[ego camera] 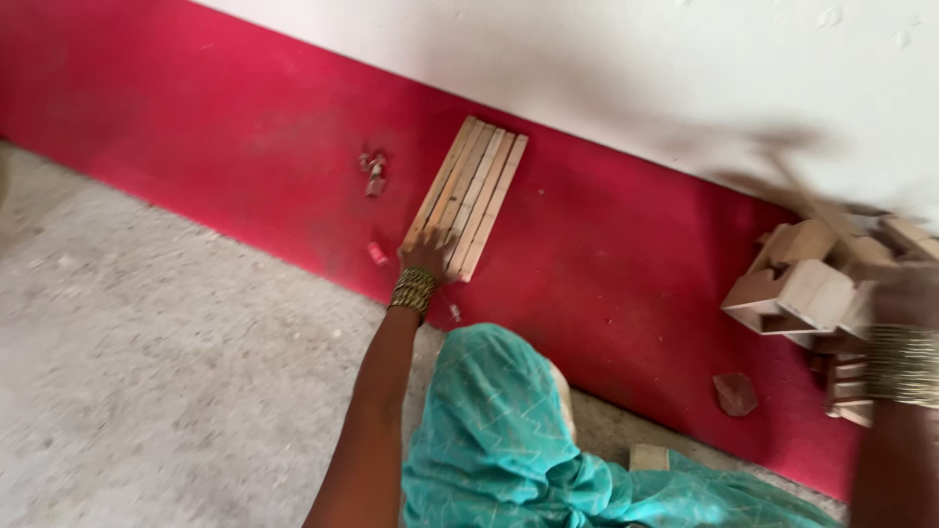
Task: The person sits on a red floor mat and aligns small wooden planks into a flat base, then places and arranges miniature wooden toy furniture pieces, including toy beds and chairs, onto and around the base, repositioning pieces one at a time.
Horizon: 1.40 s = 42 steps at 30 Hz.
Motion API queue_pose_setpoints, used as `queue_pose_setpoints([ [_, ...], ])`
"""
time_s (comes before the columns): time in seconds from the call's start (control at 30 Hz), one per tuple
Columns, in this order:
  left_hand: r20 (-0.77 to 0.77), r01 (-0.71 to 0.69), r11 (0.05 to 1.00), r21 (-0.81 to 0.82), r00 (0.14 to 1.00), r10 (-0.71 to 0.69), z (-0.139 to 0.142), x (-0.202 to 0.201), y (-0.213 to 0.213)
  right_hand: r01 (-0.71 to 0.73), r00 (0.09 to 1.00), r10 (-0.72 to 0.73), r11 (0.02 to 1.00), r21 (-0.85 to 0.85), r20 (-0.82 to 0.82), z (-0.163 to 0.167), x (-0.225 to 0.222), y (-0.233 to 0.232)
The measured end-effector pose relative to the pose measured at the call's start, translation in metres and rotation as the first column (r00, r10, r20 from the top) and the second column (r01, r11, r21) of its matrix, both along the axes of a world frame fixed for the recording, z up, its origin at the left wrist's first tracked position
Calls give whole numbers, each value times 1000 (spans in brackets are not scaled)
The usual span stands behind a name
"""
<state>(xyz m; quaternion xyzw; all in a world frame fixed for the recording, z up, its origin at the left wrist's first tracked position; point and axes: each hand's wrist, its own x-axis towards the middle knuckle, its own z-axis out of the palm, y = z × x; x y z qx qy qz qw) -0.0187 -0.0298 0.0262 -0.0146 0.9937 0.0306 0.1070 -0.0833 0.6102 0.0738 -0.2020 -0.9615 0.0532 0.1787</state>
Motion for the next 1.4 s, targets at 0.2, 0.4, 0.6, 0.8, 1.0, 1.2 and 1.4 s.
queue_pose_setpoints([
  [0.2,12,35,997,-65,999,-34,-16,0,4,-384,910,415,822,-421,-20,-66,35,-166],
  [0.4,109,30,994,-106,994,-18,-20,-12,3,-329,849,521,655,-680,91,-84,1,-364],
  [0.6,40,8,998,-62,999,-5,-31,-11,-5,-356,848,525,660,-661,69,-90,-12,-448],
  [0.8,135,-3,998,-64,991,12,-38,-16,-12,-264,690,493,853,-449,530,-90,-12,-481],
  [1.0,161,-8,999,-42,987,15,-44,-20,-18,-316,792,484,846,-429,372,-102,-32,-496],
  [1.2,153,-16,999,-36,988,22,-49,-20,-22,-294,737,555,777,-556,386,-104,-37,-515],
  [1.4,105,-17,999,-48,994,22,-51,-18,-21,-506,717,668,694,-512,198,-111,-39,-510],
])
